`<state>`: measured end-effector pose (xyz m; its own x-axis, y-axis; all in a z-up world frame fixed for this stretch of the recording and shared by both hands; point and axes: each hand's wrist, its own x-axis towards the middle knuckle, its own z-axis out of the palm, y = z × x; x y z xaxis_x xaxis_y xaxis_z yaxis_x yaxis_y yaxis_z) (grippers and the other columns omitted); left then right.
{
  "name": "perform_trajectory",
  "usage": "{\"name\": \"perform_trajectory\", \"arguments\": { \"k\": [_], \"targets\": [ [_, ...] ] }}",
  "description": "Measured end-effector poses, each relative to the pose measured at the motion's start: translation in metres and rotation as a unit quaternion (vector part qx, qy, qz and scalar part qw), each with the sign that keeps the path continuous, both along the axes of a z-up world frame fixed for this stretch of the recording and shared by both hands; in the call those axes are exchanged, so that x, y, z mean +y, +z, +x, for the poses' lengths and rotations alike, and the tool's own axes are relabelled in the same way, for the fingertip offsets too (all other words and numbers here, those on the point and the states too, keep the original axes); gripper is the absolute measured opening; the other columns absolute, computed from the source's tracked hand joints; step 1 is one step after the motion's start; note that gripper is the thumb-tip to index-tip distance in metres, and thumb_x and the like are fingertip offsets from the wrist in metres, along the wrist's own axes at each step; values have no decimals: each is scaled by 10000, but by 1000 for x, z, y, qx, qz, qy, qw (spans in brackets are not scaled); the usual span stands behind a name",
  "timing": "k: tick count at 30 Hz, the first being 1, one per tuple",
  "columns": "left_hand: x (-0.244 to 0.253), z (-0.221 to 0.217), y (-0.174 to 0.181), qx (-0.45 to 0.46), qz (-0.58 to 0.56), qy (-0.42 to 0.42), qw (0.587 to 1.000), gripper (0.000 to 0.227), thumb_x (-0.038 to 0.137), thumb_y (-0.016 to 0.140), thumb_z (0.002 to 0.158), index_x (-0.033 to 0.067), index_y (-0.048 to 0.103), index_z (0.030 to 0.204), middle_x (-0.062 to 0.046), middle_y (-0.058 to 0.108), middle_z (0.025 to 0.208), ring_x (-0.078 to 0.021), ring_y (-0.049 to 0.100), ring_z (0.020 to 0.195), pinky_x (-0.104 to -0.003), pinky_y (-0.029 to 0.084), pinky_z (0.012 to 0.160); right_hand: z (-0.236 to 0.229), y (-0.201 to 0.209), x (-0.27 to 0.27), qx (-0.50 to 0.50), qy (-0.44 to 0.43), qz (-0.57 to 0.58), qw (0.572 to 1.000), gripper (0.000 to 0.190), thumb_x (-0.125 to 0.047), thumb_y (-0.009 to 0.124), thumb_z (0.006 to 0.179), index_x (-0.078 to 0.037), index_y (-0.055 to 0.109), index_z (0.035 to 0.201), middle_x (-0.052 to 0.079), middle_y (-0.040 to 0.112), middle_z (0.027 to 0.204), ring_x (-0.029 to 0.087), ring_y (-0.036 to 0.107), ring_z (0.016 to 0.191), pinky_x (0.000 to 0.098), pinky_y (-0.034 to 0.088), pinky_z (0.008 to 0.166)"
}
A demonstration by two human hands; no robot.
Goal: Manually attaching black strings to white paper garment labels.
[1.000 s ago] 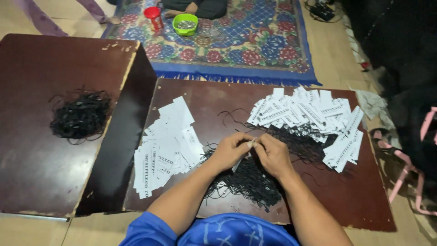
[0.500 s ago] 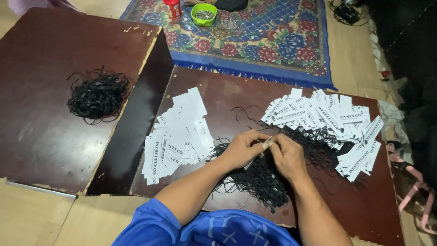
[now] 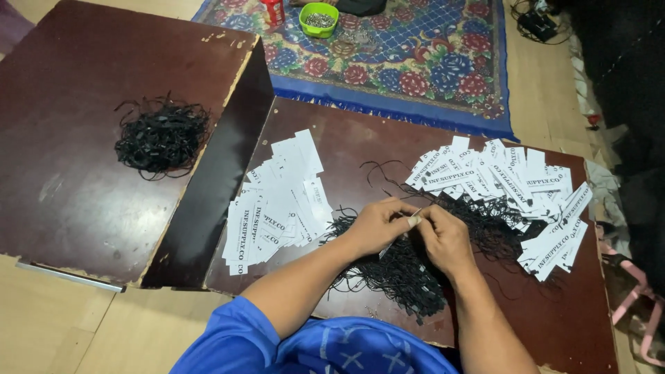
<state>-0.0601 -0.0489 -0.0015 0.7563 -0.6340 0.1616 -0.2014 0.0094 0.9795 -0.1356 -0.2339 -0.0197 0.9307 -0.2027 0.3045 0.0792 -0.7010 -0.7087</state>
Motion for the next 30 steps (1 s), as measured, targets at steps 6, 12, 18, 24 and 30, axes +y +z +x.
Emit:
{"name": "perform_trajectory", "arguments": {
  "k": [6, 12, 18, 24, 30],
  "targets": [
    [-5, 1, -8, 171, -28, 2, 985, 233, 143, 582, 998, -21, 721, 1089, -143, 693, 811, -200, 719, 652, -280, 589, 589, 0, 3, 2, -2, 32, 13, 999, 110, -136, 693, 951, -126, 723, 846, 118, 710, 710, 305, 711, 696, 390, 548, 655],
    [-13, 8, -27, 197, -20, 9, 980, 131, 107, 662, 924, 0, 720, 971, -134, 677, 768, -140, 675, 600, -229, 543, 520, -1, -4, -3, 8, 62, 9, 998, 121, -184, 700, 944, -138, 715, 834, 109, 700, 680, 298, 702, 666, 391, 544, 624],
    [-6, 9, -23, 212, -32, -35, 976, 148, 135, 608, 988, 11, 688, 986, -158, 693, 749, -164, 677, 546, -249, 552, 461, -1, 6, 2, -2, 65, 75, 995, 73, -157, 732, 917, -91, 720, 889, 138, 715, 704, 251, 685, 651, 388, 537, 620],
    [-21, 20, -74, 297, -72, -78, 949, 163, 154, 564, 1007, 4, 604, 1055, -151, 692, 748, -156, 675, 538, -243, 564, 460, -3, 4, 5, -38, 45, 142, 988, 229, -103, 757, 883, -30, 672, 1083, 156, 705, 795, 243, 661, 730, 411, 535, 674],
    [-27, 14, -79, 250, -16, -24, 968, 180, 188, 530, 1026, 32, 620, 1024, -171, 704, 744, -198, 694, 553, -275, 580, 482, 0, 11, 6, -57, 65, 131, 988, 66, -126, 745, 921, -83, 740, 970, 97, 708, 712, 240, 676, 654, 358, 533, 637]
  ]
}}
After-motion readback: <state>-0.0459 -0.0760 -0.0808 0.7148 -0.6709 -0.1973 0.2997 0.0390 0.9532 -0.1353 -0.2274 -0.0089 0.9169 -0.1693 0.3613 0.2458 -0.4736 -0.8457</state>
